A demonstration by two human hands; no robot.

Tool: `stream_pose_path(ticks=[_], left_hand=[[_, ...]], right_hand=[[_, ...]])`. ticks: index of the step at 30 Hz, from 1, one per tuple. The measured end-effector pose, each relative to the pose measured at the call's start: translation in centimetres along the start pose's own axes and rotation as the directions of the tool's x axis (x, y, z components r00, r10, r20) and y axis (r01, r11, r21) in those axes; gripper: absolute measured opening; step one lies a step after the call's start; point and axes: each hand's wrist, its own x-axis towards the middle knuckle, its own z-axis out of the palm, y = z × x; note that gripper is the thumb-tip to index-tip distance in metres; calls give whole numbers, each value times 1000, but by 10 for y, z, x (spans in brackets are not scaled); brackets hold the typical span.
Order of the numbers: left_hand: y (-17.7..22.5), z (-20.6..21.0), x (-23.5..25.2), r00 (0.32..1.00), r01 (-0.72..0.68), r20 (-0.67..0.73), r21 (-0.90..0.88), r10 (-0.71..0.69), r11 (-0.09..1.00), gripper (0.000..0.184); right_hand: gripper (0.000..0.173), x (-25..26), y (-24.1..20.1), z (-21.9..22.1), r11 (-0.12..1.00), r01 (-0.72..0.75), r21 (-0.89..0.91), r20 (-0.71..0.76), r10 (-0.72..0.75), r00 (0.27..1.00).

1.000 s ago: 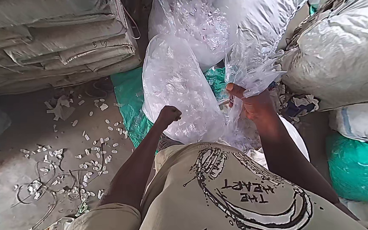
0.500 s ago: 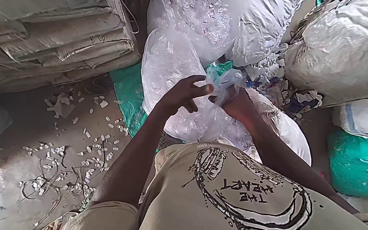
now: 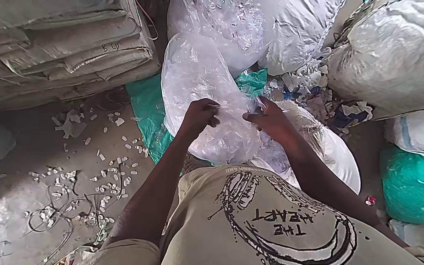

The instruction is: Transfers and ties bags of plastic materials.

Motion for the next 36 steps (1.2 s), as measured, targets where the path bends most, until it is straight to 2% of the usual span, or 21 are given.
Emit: stream_pose_path(ticks=[1,3,6,11,15,18,22,26,29,33,36], left_hand=[[-2,-2,-2,999,24,-41,9,-23,1000,18],[-6,-6,-5,987,84,-138,42,-78,996,17],[-11,-11,-9,945,198,-280,93,-166,976,23],[-20,-16,-16,874,373,-385,140,-297,917,40],[-27,-13,-23,868,438,-308,102,-390,893,30],[-30,-11,-25,854,489,-303,186,-424,852,32],[-29,-14,-26,834,530,-362,322,-416,784,33],[-30,-18,-29,828,539,-416,408,-375,737,41],[-32,-20,-34,826,538,-415,375,-381,755,33],[-35,-21,-44,832,506,-394,252,-389,825,31],[-37,-26,-50,822,510,-408,214,-398,833,29]], right_hand=[[61,-1,1,-1,999,8,38,-6,-8,1000],[33,-3,1,-4,995,49,84,-11,-48,999],[24,-6,1,-11,991,105,87,-32,-102,994],[21,-19,2,-28,980,194,52,-6,-194,981],[33,-29,6,-40,983,170,72,106,-177,978],[45,-26,6,-35,992,121,38,149,-125,981],[31,-25,4,-18,995,11,-96,106,-1,994],[26,-25,15,0,967,50,-249,-15,-55,998],[34,-29,47,3,988,0,-157,-36,-6,999],[40,-26,79,-2,999,-45,16,91,44,995],[32,-24,86,0,998,-51,28,85,49,995]])
